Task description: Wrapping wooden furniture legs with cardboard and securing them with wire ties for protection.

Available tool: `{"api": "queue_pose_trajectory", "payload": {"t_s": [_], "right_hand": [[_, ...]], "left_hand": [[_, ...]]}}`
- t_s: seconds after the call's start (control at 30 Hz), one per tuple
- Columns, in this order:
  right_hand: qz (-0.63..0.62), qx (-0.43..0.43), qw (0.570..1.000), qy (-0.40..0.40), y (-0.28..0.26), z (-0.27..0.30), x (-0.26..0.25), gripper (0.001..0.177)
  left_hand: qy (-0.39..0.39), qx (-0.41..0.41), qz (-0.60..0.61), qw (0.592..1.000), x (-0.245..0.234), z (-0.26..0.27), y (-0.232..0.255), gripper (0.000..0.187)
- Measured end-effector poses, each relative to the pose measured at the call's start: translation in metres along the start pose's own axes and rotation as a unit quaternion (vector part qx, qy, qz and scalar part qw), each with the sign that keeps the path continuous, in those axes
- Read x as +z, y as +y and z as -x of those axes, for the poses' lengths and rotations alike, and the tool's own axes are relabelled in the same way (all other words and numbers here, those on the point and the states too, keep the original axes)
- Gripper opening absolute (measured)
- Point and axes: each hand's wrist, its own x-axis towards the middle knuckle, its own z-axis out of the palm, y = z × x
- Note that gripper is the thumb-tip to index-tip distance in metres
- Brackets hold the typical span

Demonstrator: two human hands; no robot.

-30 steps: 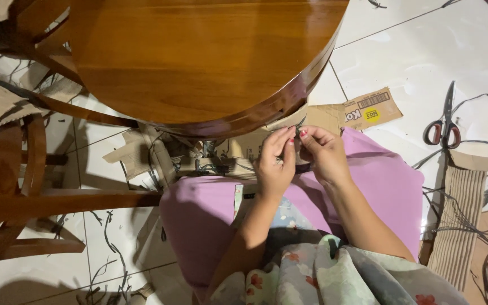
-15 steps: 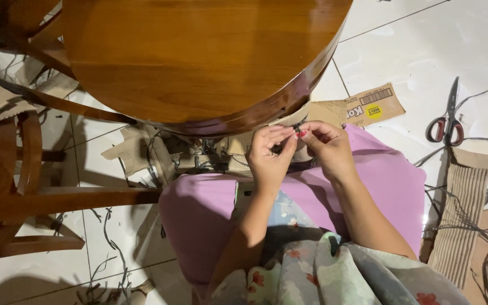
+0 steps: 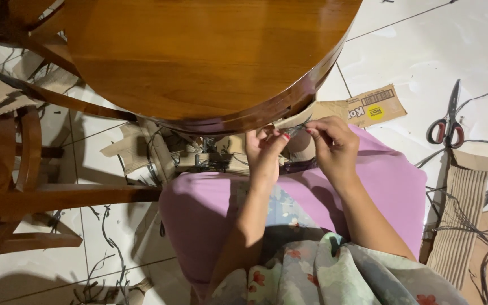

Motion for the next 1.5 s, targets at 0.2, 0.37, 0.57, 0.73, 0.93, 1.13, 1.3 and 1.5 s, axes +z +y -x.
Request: {"api": "queue_pose_trajectory", "payload": {"t_s": [0.2,0.37,0.57,0.73,0.93,1.13,1.3,1.5], "right_hand": [[0.042,-0.062,0.996,0.051,0.016,-0.008,0.003,0.007],[0.02,0.126,0.991,-0.035,0.045,-0.001,-0.014,0.012],[0.248,0.271,0.832,-0.416,-0.015,-0.008,-0.004,0.021],[0.24,0.278,0.766,-0.528,0.047,0.06,0.044,0.034],[0.329,0.188,0.701,-0.604,0.122,0.137,0.095,0.028],[0.446,0.137,0.761,-0.451,0.18,0.139,0.103,0.03],[0.401,0.231,0.726,-0.508,0.09,0.099,0.116,0.051],[0.429,0.086,0.768,-0.468,0.204,0.151,0.132,0.033]], "left_hand": [[0.02,-0.115,0.116,0.986,-0.003,-0.003,-0.001,0.045],[-0.032,-0.001,-0.121,0.992,-0.022,0.003,0.016,0.05],[-0.226,-0.002,-0.608,0.761,-0.083,0.028,0.014,0.053],[-0.303,-0.321,-0.726,0.527,-0.025,0.055,0.089,0.054],[-0.407,-0.339,-0.764,0.368,-0.027,0.055,0.066,0.059],[-0.369,-0.44,-0.717,0.396,-0.004,0.042,0.09,0.066],[-0.422,-0.26,-0.73,0.47,-0.048,0.047,0.043,0.042],[-0.419,-0.211,-0.745,0.475,-0.09,0.05,-0.041,0.043]]}}
